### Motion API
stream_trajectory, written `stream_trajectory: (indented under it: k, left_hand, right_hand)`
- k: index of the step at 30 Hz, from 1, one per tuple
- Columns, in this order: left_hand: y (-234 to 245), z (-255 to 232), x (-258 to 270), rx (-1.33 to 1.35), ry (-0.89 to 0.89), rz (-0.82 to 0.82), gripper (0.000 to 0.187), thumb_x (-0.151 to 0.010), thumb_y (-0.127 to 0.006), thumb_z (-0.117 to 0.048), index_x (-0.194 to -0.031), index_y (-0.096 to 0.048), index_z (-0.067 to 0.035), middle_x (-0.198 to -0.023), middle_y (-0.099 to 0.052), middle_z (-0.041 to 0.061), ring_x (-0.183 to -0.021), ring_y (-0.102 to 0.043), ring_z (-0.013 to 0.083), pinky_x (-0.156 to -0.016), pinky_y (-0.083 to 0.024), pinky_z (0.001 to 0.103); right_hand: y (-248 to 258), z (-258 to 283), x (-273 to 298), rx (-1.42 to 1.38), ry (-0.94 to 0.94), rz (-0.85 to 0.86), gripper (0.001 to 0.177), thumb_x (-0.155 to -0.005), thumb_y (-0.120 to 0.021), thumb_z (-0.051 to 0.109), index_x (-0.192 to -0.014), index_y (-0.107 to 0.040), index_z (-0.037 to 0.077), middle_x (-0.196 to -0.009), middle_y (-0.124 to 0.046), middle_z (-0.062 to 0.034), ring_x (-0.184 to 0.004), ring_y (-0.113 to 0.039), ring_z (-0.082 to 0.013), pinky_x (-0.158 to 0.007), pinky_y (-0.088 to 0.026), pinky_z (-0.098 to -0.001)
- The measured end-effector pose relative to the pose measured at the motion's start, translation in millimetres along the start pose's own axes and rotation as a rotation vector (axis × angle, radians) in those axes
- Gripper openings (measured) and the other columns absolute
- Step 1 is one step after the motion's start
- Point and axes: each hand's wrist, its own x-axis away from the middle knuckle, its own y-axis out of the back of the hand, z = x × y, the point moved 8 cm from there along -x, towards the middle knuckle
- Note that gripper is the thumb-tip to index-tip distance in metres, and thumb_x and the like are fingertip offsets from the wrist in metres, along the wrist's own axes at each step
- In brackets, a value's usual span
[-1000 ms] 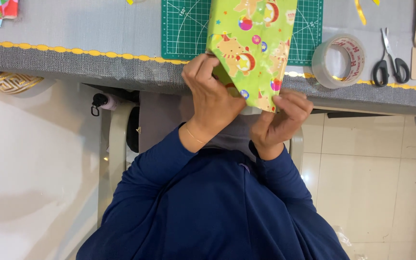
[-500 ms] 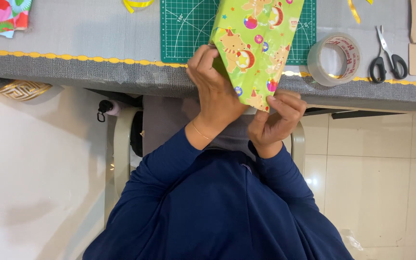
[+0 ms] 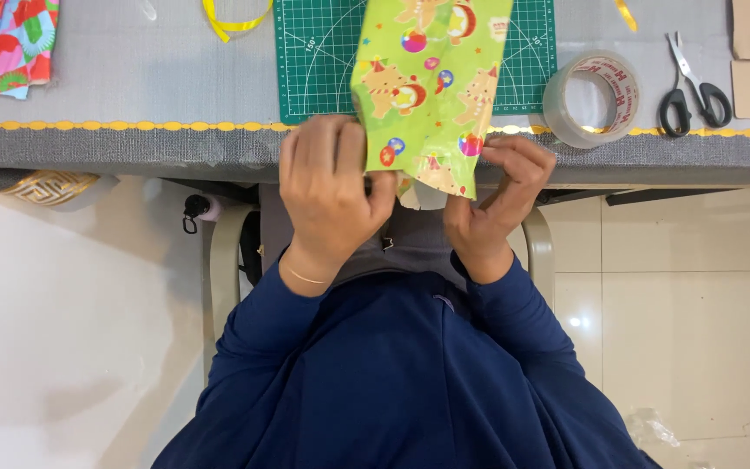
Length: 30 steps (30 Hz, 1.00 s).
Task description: Wrapping a rectangular box with decorative paper using tape and scissors
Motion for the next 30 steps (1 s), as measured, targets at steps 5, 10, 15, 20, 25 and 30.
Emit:
stream_trajectory:
  k: [5,10,15,20,25,30]
  left_hand:
    - [8,-9,-11,0.155,0.229,0.057,0.031,-0.095,-0.063,-0.036,-0.098,-0.055,-0.006,-0.119,-0.052,0.01,-0.084,-0.072,0.0315,-0.069,-0.059,0.041]
    - [3,-2,-12,0.303,0.309,0.144,0.028,-0.095,-0.071,-0.021,-0.103,-0.052,0.0,-0.125,-0.048,0.014,-0.089,-0.075,0.0424,-0.064,-0.061,0.053]
    - [7,10,-4,0.288,0.228,0.182,0.023,-0.087,-0.065,-0.014,-0.078,-0.044,-0.017,-0.108,-0.057,-0.004,-0.074,-0.073,0.0259,-0.064,-0.061,0.036]
    - [13,-11,-8,0.155,0.098,0.137,0.018,-0.089,-0.071,-0.017,-0.083,-0.054,-0.013,-0.116,-0.062,0.004,-0.061,-0.071,0.0176,-0.061,-0.06,0.026]
    - [14,-13,-8,0.153,0.112,0.124,0.029,-0.09,-0.074,-0.019,-0.111,-0.056,-0.011,-0.124,-0.063,0.006,-0.07,-0.075,0.0233,-0.066,-0.061,0.03]
    - [14,-19,-10,0.087,0.091,0.148,0.053,-0.093,-0.079,-0.018,-0.141,-0.056,-0.012,-0.131,-0.064,0.005,-0.093,-0.079,0.0211,-0.081,-0.065,0.03]
  right_hand:
    - [-8,-4,13,-0.086,-0.021,0.002,0.022,-0.098,-0.068,0.002,-0.109,-0.05,0.0,-0.099,-0.049,-0.0111,-0.095,-0.053,-0.0343,-0.089,-0.045,-0.0432]
    - [-5,-9,11,-0.074,-0.011,-0.02,0.021,-0.097,-0.069,0.0,-0.107,-0.05,-0.001,-0.096,-0.049,-0.0106,-0.092,-0.054,-0.0361,-0.086,-0.046,-0.0436]
    - [9,2,-13,0.274,0.085,-0.019,0.028,-0.096,-0.076,0.009,-0.116,-0.06,-0.001,-0.108,-0.049,-0.0123,-0.1,-0.049,-0.0316,-0.091,-0.046,-0.0435]
    - [3,36,-30,0.416,0.357,-0.021,0.004,-0.096,-0.077,0.003,-0.098,-0.078,0.006,-0.098,-0.063,-0.0112,-0.085,-0.062,-0.0296,-0.08,-0.053,-0.0432]
    - [-2,43,-36,0.377,0.429,0.03,0.005,-0.097,-0.078,0.007,-0.094,-0.082,0.009,-0.085,-0.072,-0.0055,-0.074,-0.071,-0.023,-0.074,-0.056,-0.0361]
    - [-10,63,-48,0.358,0.569,0.133,0.016,-0.099,-0.072,-0.001,-0.097,-0.082,0.011,-0.1,-0.07,-0.013,-0.082,-0.071,-0.0291,-0.068,-0.058,-0.039]
